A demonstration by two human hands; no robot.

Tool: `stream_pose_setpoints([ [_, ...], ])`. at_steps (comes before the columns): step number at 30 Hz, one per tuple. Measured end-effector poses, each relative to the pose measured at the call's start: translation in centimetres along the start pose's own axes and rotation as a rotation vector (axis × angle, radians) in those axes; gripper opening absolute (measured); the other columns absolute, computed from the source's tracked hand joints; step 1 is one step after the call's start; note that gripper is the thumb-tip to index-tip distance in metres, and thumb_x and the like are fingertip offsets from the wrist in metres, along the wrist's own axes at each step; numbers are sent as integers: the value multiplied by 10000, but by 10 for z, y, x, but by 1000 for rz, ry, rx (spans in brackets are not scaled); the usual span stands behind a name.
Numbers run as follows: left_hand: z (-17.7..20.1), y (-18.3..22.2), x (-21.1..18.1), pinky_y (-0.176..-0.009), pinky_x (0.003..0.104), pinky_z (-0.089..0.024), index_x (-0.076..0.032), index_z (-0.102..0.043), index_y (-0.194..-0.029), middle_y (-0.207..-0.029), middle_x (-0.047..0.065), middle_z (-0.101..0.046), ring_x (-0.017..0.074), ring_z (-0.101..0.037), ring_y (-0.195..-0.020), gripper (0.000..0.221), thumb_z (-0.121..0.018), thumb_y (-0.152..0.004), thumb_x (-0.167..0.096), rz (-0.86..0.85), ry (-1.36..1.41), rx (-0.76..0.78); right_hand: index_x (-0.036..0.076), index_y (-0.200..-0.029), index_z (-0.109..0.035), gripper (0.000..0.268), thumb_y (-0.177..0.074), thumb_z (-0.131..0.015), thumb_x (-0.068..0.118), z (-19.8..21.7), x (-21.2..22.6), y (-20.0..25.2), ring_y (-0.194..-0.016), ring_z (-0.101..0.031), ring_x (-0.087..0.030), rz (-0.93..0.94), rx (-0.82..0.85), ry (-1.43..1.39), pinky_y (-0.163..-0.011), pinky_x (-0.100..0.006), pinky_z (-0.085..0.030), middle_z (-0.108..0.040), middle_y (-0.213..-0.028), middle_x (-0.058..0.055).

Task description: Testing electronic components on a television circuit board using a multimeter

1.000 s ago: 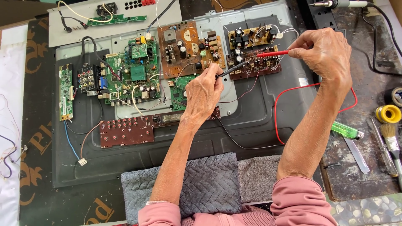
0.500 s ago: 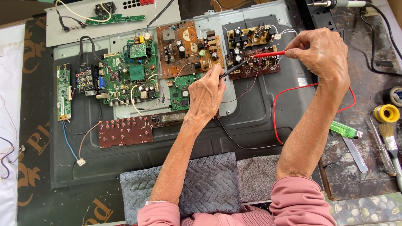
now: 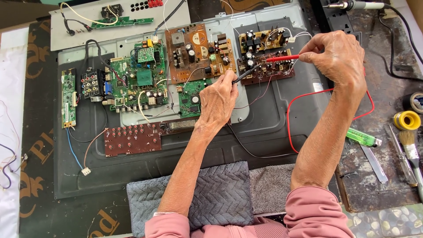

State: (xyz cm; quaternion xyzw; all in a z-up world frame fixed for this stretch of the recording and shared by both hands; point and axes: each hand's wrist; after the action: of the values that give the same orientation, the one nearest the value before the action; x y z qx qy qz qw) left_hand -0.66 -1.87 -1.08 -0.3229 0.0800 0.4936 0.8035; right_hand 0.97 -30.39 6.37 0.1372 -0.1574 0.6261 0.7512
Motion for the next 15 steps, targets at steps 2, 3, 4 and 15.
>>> stream_pose_setpoints([
  [2,2,0,1,-436,315,-410,-119,-550,-1035,-765,3,-639,176,-498,-479,143,-637,-967,-28,1,14,-13,281,-959,-816,91,-903,-746,297,5,2,5,-840,-612,-224,23,-19,3,-748,-464,-432,-689,-803,35],
  [3,3,0,2,-434,313,-405,-124,-561,-1039,-791,0,-680,175,-523,-488,141,-639,-966,-31,3,30,-26,282,-980,-821,123,-896,-737,317,8,4,7,-845,-624,-230,46,-38,7,-743,-465,-431,-695,-793,24],
  [4,5,-2,3,-434,313,-405,-124,-561,-1039,-791,0,-680,175,-523,-488,141,-639,-966,-31,3,27,-28,282,-980,-821,123,-896,-737,317,10,4,9,-845,-624,-230,49,-39,5,-743,-465,-431,-695,-793,24],
  [15,35,-11,29,-324,230,-397,-119,-571,-1058,-629,-41,-547,80,-478,-435,38,-538,-1054,-100,145,163,-49,145,-1029,-802,101,-967,-738,192,30,34,29,-735,-539,-111,181,-27,-211,-714,-304,-388,-656,-770,-14],
])
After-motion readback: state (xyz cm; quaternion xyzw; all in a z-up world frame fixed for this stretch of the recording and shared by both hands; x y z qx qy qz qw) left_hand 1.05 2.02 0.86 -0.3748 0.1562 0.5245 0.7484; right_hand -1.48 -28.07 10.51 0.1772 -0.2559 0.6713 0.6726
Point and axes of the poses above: each hand's wrist, its own y-axis away from the middle knuckle, its own z-axis out of the back of the hand, x = y × z
